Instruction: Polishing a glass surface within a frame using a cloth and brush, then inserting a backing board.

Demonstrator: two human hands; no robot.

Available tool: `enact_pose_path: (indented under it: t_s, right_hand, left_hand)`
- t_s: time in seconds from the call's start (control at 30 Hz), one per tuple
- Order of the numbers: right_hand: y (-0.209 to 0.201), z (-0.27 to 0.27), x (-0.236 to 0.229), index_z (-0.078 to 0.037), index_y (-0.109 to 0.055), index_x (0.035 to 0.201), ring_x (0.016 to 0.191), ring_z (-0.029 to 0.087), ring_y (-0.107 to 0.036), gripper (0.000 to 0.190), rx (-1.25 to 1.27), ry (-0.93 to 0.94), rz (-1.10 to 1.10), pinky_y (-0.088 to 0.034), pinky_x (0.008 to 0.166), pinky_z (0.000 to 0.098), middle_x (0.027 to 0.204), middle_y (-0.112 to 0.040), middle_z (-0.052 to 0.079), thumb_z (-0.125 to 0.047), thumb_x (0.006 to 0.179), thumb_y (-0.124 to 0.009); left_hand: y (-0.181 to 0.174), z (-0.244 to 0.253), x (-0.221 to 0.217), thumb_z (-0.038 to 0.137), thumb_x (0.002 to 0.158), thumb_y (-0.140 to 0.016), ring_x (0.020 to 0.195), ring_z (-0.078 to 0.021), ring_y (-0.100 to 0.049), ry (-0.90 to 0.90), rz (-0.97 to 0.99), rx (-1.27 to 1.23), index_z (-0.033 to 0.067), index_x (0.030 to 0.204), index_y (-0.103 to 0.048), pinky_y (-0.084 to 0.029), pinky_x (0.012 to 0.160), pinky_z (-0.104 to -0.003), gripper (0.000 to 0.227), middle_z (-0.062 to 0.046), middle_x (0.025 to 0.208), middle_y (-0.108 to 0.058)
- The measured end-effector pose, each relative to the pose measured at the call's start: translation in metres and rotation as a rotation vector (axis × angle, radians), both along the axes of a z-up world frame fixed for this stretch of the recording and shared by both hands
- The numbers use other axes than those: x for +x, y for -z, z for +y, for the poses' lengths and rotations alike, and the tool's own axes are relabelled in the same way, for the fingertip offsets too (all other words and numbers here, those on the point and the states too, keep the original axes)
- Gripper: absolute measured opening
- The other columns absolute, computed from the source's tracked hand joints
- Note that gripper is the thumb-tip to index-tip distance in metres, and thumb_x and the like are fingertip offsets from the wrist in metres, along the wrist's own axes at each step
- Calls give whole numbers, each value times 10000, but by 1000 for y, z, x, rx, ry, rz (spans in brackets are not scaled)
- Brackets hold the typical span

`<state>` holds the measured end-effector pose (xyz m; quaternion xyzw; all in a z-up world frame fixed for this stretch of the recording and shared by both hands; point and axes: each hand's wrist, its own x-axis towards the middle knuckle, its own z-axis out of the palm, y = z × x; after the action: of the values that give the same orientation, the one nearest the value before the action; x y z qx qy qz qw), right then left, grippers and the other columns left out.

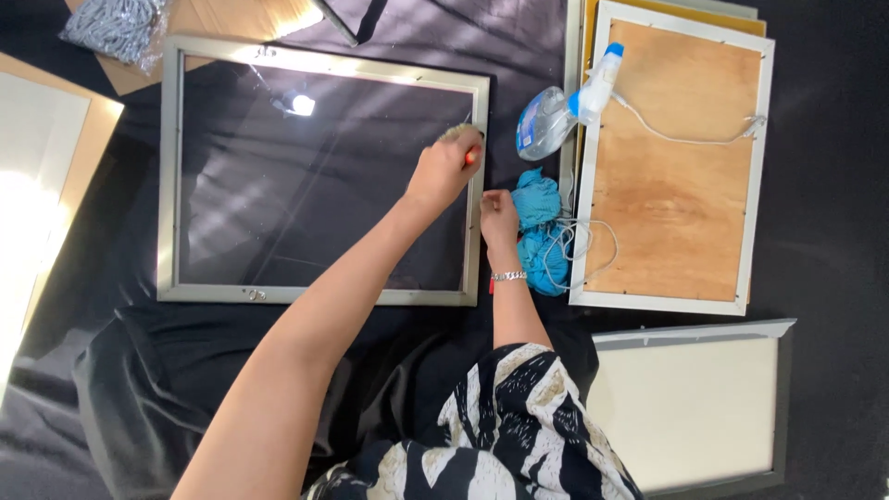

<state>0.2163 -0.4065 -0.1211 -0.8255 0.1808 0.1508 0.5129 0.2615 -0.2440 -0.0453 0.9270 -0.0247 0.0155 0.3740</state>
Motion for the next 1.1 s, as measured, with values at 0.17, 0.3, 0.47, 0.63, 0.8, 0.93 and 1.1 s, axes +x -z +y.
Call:
enact_pose_path:
  t_s: [0.17, 0.3, 0.47, 0.63, 0.8, 0.93, 1.1]
  right_hand:
    - [1, -6, 6, -77, -591, 1237, 1076, 289, -637, 225, -45, -56, 30, -554, 860, 460, 1175, -644, 167, -154, 1082, -447]
    - [9, -8, 6, -58, -608, 1246, 910, 175, -637, 269, 20, 1, 71, -582, 826, 331, 1095, -659, 121, -171, 1038, -480]
    - [-4, -6, 4, -47, -637, 1197, 839, 127, -630, 245, 62, 26, 12, -583, 754, 266, 1007, -648, 88, -136, 1023, -490]
    - [8, -9, 3, -48, -647, 1198, 875, 145, -635, 253, 24, 13, -5, -598, 775, 279, 1025, -644, 96, -138, 1014, -500]
    - [16, -8, 6, -73, -673, 1202, 904, 194, -695, 274, -4, 46, -7, -621, 788, 311, 1065, -678, 137, -171, 994, -524]
    - [14, -8, 5, -79, -682, 1200, 901, 199, -710, 266, -25, 51, -19, -634, 777, 316, 1066, -695, 147, -156, 990, -538]
    - [-14, -2, -6, -64, -667, 1205, 975, 202, -664, 259, -9, 8, -29, -617, 847, 345, 1126, -661, 154, -141, 1005, -522]
  left_hand:
    - [-24, 0, -81, 317, 946, -640, 943, -368, -734, -4, 154, -173, 270, 1089, -606, -590, 822, -541, 154, -91, 957, -739]
    - [-52, 3, -146, 252, 969, -642, 891, -363, -755, 76, 324, -241, 224, 1047, -651, -604, 820, -495, 83, -89, 941, -773]
    - [-45, 16, -124, 370, 985, -630, 1000, -350, -730, -81, 256, -278, 317, 1103, -628, -591, 883, -517, 129, -44, 1027, -760]
    - [-31, 2, -148, 250, 941, -667, 934, -392, -743, 72, 128, -91, 216, 1087, -657, -607, 821, -531, 151, -143, 979, -764]
    - [-79, 15, -189, 366, 958, -630, 927, -419, -739, 50, 380, -326, 238, 1077, -667, -593, 853, -526, 178, -141, 919, -772]
    - [-45, 2, -193, 392, 983, -651, 909, -364, -746, -107, 321, -481, 301, 1077, -656, -595, 813, -480, 131, -70, 880, -767]
    - [-24, 41, -218, 334, 964, -705, 869, -347, -754, -279, 304, -501, 248, 1006, -721, -581, 819, -439, 97, -102, 824, -773]
